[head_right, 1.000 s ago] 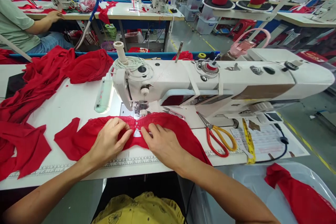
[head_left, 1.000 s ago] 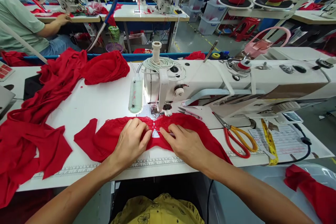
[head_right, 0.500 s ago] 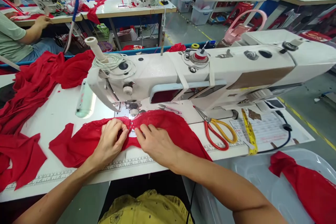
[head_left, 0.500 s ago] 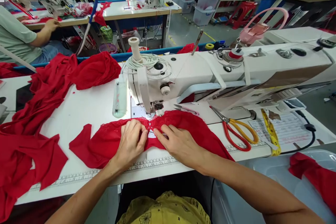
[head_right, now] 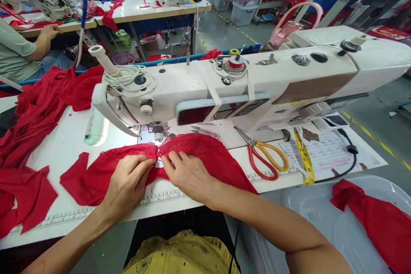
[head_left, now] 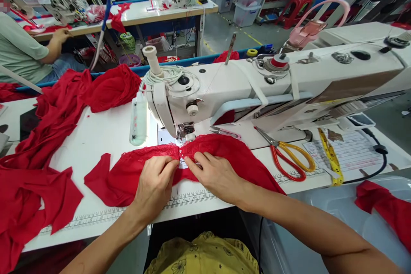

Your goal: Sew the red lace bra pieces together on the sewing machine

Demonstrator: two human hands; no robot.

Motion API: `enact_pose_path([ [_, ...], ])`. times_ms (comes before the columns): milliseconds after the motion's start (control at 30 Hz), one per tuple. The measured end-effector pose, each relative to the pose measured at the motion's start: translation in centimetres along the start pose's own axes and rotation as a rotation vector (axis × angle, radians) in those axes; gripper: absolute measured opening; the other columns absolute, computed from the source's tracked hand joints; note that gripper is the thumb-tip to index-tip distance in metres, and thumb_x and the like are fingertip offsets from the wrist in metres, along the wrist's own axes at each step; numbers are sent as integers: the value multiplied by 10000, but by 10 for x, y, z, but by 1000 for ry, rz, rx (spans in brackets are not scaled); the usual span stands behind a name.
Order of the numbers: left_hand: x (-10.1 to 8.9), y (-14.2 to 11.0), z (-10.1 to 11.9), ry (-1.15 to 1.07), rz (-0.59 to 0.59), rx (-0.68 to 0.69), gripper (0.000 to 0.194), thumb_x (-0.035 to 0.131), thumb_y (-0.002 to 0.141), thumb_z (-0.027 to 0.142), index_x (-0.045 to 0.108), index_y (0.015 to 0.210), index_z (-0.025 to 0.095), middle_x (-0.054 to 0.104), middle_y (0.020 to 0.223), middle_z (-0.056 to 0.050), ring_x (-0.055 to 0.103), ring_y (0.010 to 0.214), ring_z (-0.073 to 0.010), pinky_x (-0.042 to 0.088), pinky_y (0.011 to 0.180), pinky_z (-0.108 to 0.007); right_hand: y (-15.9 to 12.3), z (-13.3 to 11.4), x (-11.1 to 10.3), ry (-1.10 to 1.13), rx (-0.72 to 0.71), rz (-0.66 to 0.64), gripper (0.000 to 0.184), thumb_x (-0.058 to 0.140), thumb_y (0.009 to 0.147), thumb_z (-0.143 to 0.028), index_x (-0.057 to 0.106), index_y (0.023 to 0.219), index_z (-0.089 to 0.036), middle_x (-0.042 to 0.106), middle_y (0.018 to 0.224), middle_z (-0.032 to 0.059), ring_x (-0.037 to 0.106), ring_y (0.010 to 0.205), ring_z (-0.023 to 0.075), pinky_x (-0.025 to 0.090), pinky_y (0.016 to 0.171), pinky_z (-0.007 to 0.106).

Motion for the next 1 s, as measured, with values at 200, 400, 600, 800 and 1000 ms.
enact_pose_path([
  [200, 1, -15, 6, 14, -14, 40, 250, 517, 956, 62, 583, 1179, 155, 663, 989, -87, 551, 872, -211, 442, 747, -357, -4, 3, -2, 30, 8, 35, 391, 489, 943, -84, 541, 1323, -161, 628, 993, 89, 579, 807, 185, 375, 521, 244],
  [400, -1, -18, -2, -19, 39, -28, 209, 525, 967, 110, 579, 1165, 152, 658, 998, -99, 563, 873, -209, 469, 768, -356, -2, 1, -1, 20, 1, 27, 381, 482, 946, -90, 549, 1314, -162, 629, 977, 86, 571, 798, 180, 355, 518, 247],
  [600, 0, -18, -1, -3, 35, -28, 183, 502, 968, 104, 598, 1113, 164, 662, 980, -94, 570, 865, -213, 468, 761, -354, -2, 0, -4, -37, 11, 34, 370, 474, 949, -94, 561, 1301, -165, 638, 969, 77, 581, 799, 181, 348, 522, 256],
  [800, 2, -18, -1, 2, 32, -18, 199, 524, 952, 85, 608, 1123, 143, 662, 989, -103, 564, 872, -223, 464, 769, -365, 2, -2, -1, -62, 4, -6, 359, 460, 961, -108, 565, 1297, -174, 640, 970, 80, 571, 791, 185, 344, 513, 264],
  [1000, 3, -18, -2, -17, 26, -20, 212, 530, 940, 64, 607, 1127, 127, 657, 990, -109, 559, 878, -226, 464, 768, -366, 2, -1, -4, -37, 18, -2, 382, 500, 915, -75, 565, 1279, -171, 629, 955, 75, 563, 773, 177, 312, 507, 257],
])
Point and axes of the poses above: each hand's wrist, its own y-axis towards the middle knuckle, its own x-axis out of the palm, z = x × y, the point moved 10 cm from there along y, towards the middle knuckle
